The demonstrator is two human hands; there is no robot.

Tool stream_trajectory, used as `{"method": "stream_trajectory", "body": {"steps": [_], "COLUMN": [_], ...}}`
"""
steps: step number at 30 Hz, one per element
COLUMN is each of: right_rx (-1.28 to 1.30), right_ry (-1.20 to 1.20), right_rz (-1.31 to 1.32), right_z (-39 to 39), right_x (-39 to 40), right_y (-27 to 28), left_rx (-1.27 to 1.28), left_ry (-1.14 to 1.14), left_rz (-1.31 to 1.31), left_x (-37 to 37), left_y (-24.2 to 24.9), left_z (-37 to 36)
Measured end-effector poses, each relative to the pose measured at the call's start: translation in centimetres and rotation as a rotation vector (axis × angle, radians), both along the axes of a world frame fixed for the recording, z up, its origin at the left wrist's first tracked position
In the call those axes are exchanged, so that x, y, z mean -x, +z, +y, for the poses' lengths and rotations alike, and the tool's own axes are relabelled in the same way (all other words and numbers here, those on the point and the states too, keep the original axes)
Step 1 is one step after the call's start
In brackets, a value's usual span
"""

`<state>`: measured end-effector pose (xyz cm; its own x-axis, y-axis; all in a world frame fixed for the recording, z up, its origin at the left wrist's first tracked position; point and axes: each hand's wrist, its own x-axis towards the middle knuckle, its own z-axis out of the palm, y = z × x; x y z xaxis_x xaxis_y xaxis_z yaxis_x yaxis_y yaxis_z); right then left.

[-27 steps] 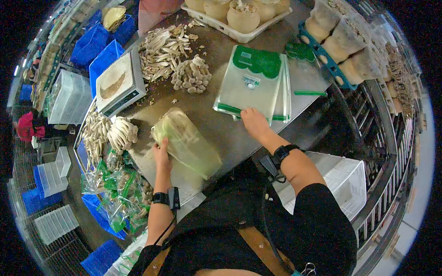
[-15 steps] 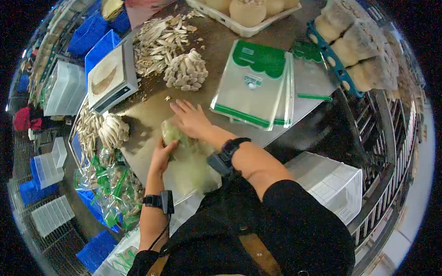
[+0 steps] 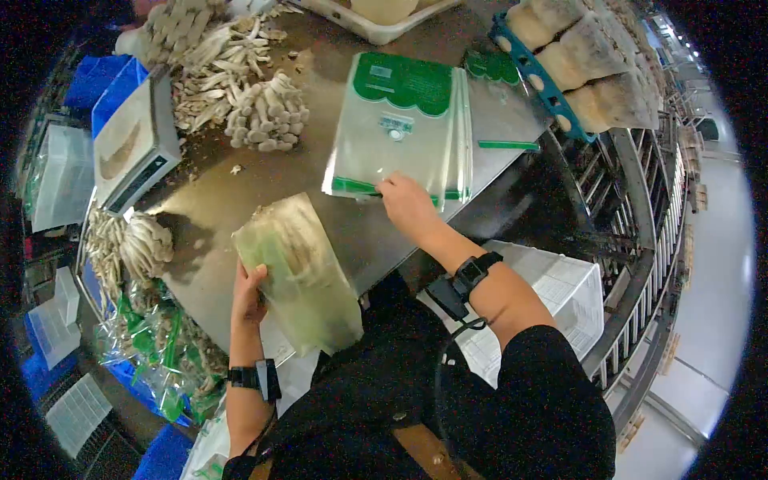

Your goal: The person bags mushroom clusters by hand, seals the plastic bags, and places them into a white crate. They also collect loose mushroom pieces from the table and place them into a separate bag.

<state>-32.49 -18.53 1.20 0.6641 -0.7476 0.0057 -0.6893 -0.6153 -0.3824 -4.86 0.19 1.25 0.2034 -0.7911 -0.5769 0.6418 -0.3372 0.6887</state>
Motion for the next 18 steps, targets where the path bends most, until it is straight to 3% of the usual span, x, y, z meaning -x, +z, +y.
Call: {"method": "stream_trajectory", "body": {"steps": [2,3,5,7,9,12,14,16,18], "right_rx": [-0.266,-0.267,-0.417,-0.474,-0.521,-0.611,-0.820,-0.869,-0.867], "right_ry": [-0.239,-0.241,-0.263,-0.229,-0.188,-0.210,-0.217,-0.242,-0.233], "right_rz": [-0.005,0.013,-0.233,-0.248,-0.277,-0.295,-0.366,-0.385,-0.398], "right_z": [-1.0,-1.6,-3.1,-4.2,-4.9,-5.1,-5.2,-4.8,-5.0], "right_x": [-0.4,-0.4,-1.0,-0.6,-0.3,0.2,0.5,0.6,-0.1], "right_y": [1.9,2.5,2.8,2.8,3.1,4.0,4.1,3.6,3.3], "left_rx": [0.016,0.036,0.052,0.067,0.140,0.093,0.116,0.120,0.136], "left_ry": [-0.042,-0.082,-0.166,-0.253,-0.379,-0.468,-0.433,-0.412,-0.515], "left_rz": [-0.059,-0.134,-0.242,-0.344,-0.663,-0.738,-0.717,-0.687,-0.925], "left_x": [1.8,3.0,4.6,7.0,9.1,10.3,10.1,10.6,10.4], "left_y": [0.7,1.0,2.0,3.1,4.2,6.3,5.6,5.7,6.1], "left_z": [-0.9,-1.4,-2.2,-3.2,-4.3,-6.0,-5.6,-4.8,-5.0]}}
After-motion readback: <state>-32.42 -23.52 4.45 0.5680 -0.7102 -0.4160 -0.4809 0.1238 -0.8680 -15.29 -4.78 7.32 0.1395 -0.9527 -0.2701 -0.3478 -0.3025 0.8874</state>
